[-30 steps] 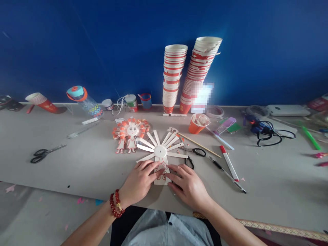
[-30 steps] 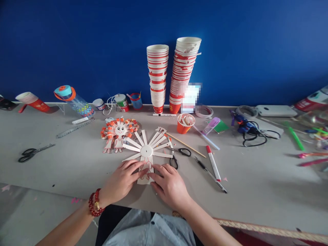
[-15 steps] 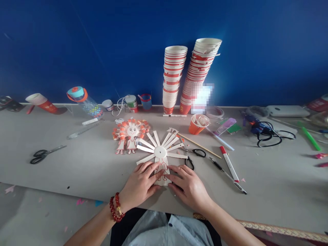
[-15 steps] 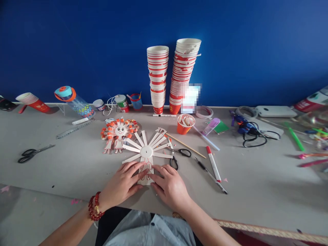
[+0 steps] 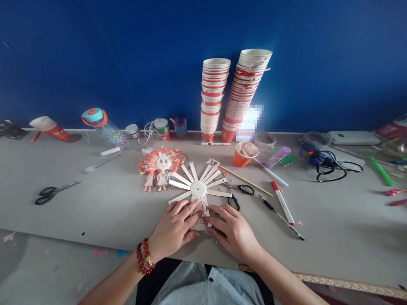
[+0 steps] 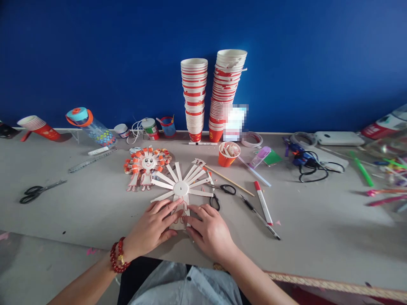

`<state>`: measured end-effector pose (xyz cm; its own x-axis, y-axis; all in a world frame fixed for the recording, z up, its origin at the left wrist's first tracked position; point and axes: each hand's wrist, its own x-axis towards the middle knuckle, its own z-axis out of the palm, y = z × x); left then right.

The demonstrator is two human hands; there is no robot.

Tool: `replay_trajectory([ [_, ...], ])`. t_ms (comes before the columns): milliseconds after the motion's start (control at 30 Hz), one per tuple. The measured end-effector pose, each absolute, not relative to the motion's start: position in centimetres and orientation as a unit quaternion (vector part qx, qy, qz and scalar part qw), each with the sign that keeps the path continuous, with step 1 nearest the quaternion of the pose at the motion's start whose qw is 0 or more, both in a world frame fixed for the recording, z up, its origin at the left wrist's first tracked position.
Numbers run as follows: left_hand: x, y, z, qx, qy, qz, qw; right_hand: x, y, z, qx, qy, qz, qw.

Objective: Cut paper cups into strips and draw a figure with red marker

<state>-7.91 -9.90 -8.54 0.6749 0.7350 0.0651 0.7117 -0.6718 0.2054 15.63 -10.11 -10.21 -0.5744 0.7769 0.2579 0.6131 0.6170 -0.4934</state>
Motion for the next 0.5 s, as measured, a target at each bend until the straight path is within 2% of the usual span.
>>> replay_trajectory([
  [500, -8.14, -9.38, -8.6, 0.927, 0.357, 0.087, 0.076, 15.6, -10.19, -10.42, -0.406, -0.869, 0.164, 0.231],
])
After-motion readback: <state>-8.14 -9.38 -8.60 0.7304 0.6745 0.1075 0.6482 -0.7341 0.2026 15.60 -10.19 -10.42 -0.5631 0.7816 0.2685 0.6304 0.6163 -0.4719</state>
